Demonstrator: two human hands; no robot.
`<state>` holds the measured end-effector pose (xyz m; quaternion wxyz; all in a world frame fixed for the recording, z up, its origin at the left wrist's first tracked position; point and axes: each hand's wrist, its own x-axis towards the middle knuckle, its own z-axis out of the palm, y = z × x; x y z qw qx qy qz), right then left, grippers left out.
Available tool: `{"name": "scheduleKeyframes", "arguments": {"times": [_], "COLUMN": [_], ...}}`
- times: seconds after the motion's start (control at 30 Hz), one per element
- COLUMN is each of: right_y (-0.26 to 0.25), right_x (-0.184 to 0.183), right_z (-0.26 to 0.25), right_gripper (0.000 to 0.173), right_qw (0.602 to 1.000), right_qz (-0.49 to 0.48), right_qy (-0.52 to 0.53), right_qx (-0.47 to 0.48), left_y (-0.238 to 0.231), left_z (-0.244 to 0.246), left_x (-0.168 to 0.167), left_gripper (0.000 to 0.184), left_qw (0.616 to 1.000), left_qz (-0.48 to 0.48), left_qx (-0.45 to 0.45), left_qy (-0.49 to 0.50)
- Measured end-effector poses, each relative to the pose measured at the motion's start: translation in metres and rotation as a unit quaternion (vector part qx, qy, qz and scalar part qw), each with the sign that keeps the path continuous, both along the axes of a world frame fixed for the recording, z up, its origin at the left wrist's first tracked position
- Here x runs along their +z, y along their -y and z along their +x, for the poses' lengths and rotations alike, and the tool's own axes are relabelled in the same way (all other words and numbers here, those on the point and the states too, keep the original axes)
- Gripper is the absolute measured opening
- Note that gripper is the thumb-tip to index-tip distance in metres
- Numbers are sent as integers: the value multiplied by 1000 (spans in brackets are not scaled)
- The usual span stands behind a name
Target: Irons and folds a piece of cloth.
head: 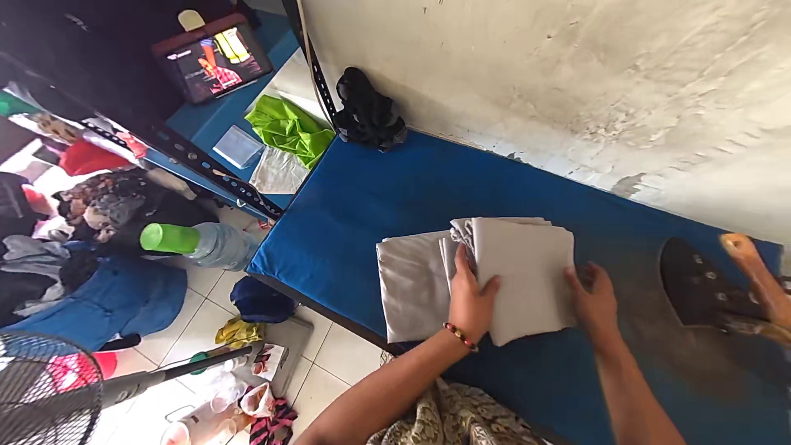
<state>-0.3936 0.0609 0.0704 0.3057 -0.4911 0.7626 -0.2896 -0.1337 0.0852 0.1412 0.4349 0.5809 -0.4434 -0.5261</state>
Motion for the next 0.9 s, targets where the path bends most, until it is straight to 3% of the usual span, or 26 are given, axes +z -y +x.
{"name": "scheduleKeyframes", "arguments": {"times": [0.1,0.17,0.27,0.37,0.47,0.63,0.73,0.8,0.87,0.9], "right_y": [-11,-19,-24,-18,-14,3,11,6,-7,-9], "right_x": [23,34,18,-17,-7,19,37,33,18,15], "right_z": [18,43,94,120,116,126,133,131,131,129], "right_gripper": [74,78,81,78,74,83,64,62,70,74], "right_qw": [996,988,972,951,950,981,968,964,970,975], "right_qz": [-85,-120,-113,5,40,113,179,192,137,65], "right_qy": [-32,-76,-137,-188,-176,-24,-34,-57,-114,-146], "right_qx": [11,57,150,247,256,158,170,178,163,154], "left_y": [-18,-29,-35,-40,-37,-41,-45,-49,-52,-49], "left_z": [25,65,120,138,135,124,121,119,114,111], "left_x": [26,17,-44,-95,-86,-77,-61,-62,-69,-69], "left_gripper": [80,79,78,74,75,77,75,78,85,87], "left_qw": [998,998,993,987,988,984,984,980,965,952], "left_qz": [-44,-24,65,134,129,116,106,122,139,124], "left_qx": [33,59,94,80,77,103,107,98,91,96], "left_qy": [-27,-12,32,32,47,92,98,124,204,262]}}
